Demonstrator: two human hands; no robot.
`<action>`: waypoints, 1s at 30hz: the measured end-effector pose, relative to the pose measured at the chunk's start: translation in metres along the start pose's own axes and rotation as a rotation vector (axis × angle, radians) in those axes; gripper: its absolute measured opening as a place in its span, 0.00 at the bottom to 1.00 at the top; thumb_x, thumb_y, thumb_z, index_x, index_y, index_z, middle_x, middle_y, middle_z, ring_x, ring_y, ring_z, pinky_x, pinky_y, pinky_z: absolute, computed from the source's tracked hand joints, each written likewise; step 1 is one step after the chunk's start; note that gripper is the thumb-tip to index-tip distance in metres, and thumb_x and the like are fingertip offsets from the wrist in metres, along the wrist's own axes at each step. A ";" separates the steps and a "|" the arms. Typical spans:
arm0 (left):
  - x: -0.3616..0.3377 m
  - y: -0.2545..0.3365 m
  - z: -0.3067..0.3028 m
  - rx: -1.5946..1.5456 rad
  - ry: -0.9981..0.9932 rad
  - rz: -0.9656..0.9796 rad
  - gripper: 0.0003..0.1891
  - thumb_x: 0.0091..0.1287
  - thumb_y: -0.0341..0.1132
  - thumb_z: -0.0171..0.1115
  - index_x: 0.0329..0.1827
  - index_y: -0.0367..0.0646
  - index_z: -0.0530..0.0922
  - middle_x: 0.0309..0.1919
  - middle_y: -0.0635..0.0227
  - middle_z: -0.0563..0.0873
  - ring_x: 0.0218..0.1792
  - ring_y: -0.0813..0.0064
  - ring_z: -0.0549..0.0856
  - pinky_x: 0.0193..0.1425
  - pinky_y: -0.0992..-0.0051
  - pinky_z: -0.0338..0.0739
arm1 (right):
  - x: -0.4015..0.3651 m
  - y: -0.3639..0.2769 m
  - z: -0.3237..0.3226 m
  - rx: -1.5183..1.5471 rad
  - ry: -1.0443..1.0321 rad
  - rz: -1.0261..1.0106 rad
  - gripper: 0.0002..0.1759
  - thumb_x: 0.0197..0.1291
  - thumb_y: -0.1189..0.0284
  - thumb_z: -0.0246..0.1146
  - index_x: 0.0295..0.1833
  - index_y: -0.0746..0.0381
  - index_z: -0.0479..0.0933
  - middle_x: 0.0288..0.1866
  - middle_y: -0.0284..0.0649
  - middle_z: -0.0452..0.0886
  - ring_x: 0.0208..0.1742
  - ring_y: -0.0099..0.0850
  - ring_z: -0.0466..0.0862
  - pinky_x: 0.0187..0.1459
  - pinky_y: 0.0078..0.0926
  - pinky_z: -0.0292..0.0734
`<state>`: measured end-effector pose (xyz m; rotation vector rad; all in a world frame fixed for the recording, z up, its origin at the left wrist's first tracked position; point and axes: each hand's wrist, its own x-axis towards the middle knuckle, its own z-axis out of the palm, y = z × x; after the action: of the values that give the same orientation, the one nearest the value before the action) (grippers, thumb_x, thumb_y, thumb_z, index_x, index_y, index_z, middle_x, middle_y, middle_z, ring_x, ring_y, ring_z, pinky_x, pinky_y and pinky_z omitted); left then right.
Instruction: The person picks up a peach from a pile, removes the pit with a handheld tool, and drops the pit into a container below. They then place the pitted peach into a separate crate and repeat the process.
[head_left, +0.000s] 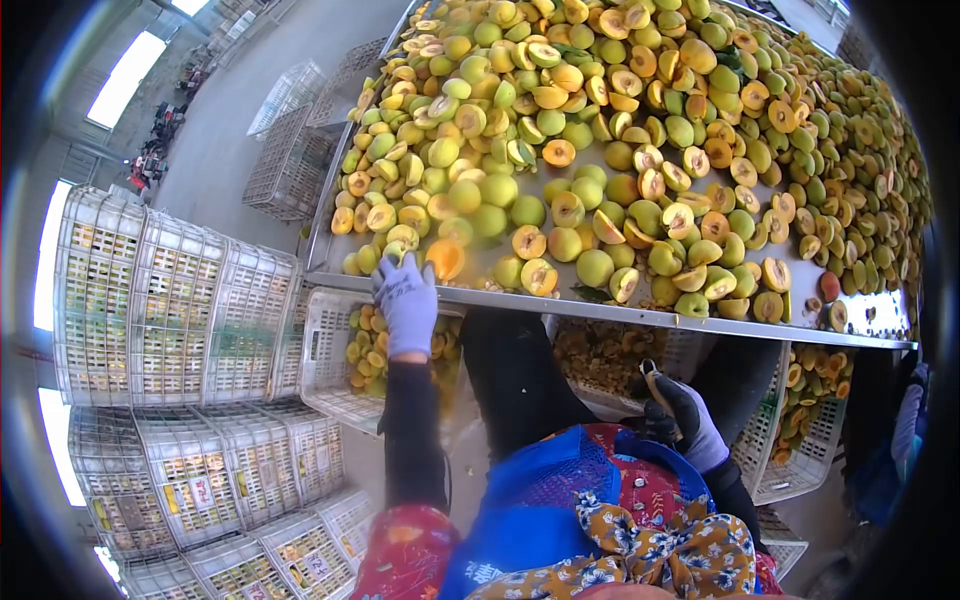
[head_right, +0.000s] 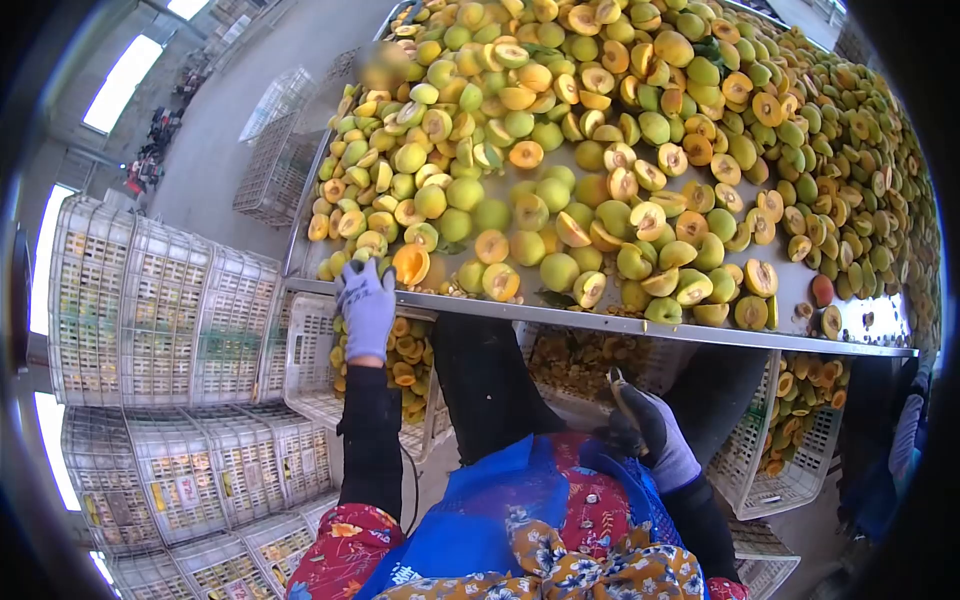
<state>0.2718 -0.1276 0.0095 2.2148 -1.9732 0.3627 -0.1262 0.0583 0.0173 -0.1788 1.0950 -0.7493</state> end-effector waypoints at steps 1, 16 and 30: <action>0.013 0.009 0.005 0.054 -0.005 0.028 0.26 0.64 0.49 0.64 0.59 0.43 0.78 0.55 0.43 0.78 0.51 0.41 0.80 0.54 0.52 0.76 | -0.003 0.000 0.002 0.004 -0.021 -0.004 0.24 0.73 0.54 0.56 0.55 0.65 0.77 0.21 0.27 0.71 0.19 0.18 0.73 0.27 0.18 0.74; -0.015 0.076 -0.025 -1.694 -0.699 -0.358 0.21 0.67 0.35 0.63 0.63 0.45 0.74 0.48 0.65 0.85 0.38 0.73 0.86 0.31 0.78 0.81 | -0.010 -0.015 0.035 -1.024 0.053 -0.700 0.13 0.69 0.68 0.59 0.47 0.68 0.71 0.25 0.54 0.76 0.27 0.51 0.81 0.31 0.45 0.74; -0.102 0.181 -0.086 -1.675 -0.796 0.017 0.23 0.81 0.48 0.45 0.63 0.36 0.74 0.52 0.62 0.82 0.53 0.71 0.81 0.61 0.72 0.74 | -0.026 -0.026 0.057 -1.336 0.199 -0.844 0.14 0.68 0.68 0.59 0.46 0.68 0.67 0.24 0.50 0.79 0.25 0.50 0.82 0.24 0.45 0.76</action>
<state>0.0750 -0.0289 0.0552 1.0987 -1.3293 -1.6974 -0.0957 0.0426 0.0756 -1.8106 1.5806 -0.6384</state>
